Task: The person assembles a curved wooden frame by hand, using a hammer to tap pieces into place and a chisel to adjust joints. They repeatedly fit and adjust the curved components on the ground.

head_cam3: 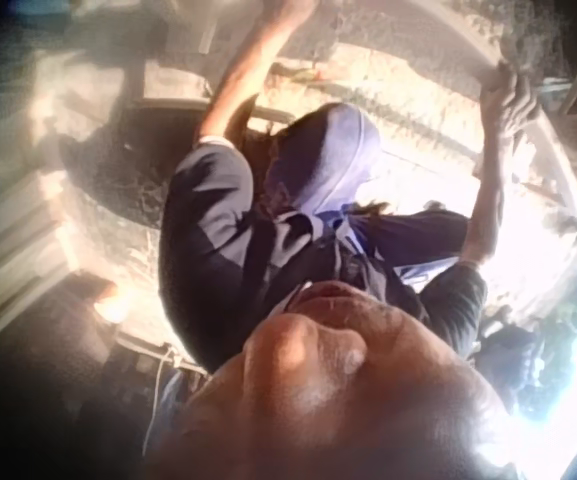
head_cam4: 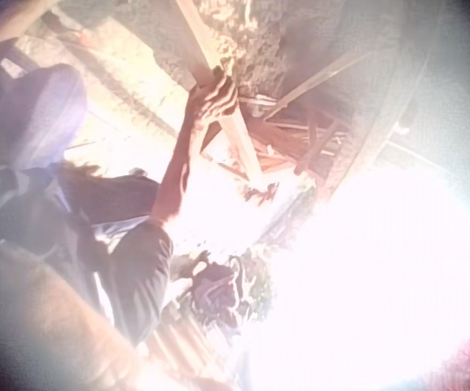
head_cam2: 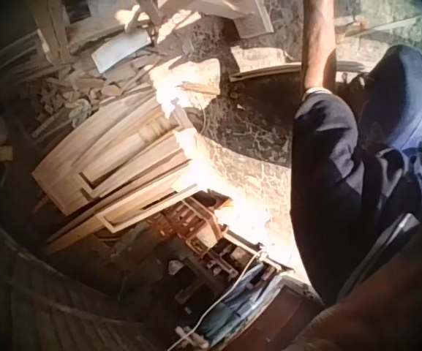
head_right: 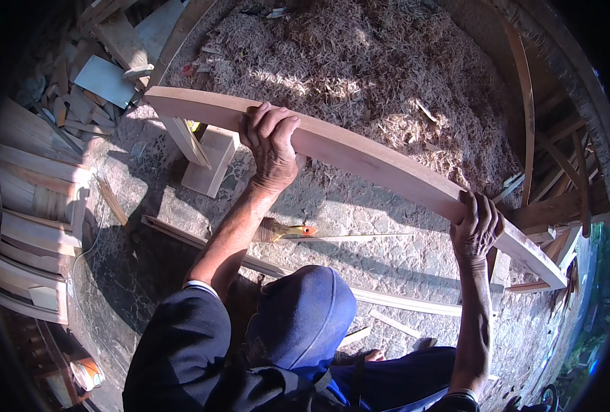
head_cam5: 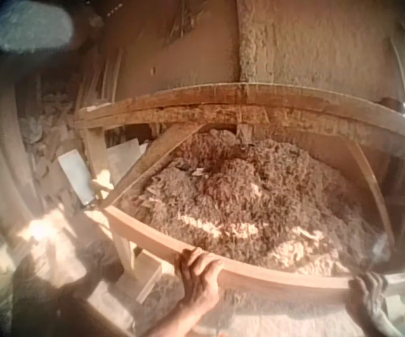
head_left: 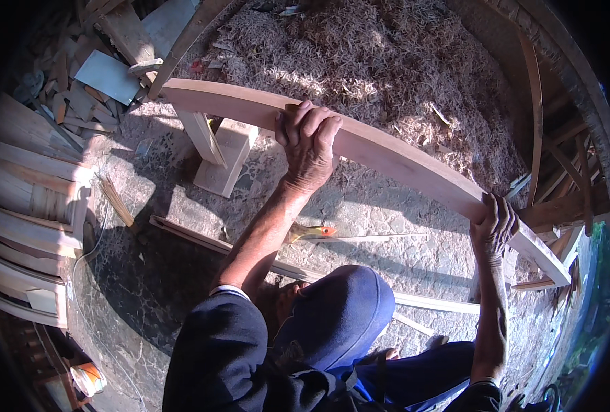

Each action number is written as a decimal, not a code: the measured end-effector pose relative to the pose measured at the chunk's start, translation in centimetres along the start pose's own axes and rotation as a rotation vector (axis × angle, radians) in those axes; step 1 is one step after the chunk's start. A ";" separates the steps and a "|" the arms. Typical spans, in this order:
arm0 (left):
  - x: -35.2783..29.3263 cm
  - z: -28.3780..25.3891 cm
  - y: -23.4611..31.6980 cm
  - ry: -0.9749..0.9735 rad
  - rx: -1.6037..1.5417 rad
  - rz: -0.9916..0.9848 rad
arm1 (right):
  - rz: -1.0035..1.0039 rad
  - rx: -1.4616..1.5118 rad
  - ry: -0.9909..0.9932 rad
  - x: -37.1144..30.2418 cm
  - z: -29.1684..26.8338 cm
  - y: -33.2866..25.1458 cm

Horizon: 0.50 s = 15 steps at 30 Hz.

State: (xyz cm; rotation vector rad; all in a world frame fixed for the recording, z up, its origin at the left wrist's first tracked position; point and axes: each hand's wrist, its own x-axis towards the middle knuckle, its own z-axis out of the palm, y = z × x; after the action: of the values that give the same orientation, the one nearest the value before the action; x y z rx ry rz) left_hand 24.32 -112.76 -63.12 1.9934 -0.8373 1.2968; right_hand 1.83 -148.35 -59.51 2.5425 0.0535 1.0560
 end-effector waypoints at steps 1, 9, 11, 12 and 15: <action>0.0 0.0 0.1 -0.019 -0.030 0.037 | 0.000 -0.010 -0.054 0.2 -0.3 0.1; 1.5 -1.0 -0.5 -0.070 -0.015 0.006 | 0.019 0.017 -0.035 3.0 -1.9 -0.5; 2.4 -1.4 -0.9 -0.170 0.007 0.024 | -0.014 0.108 -0.046 3.5 -2.1 -0.7; 2.9 -1.6 -1.0 -0.234 0.030 0.012 | 0.024 0.128 -0.098 3.8 -2.1 -0.5; 4.0 -1.9 -1.2 -0.468 0.024 0.005 | 0.008 0.278 -0.254 4.0 -1.6 0.4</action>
State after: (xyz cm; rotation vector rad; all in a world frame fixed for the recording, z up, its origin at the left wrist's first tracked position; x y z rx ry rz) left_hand 25.49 -111.22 -58.95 2.3562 -1.0394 0.8503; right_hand 3.55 -147.47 -55.68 2.9103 0.1291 0.7646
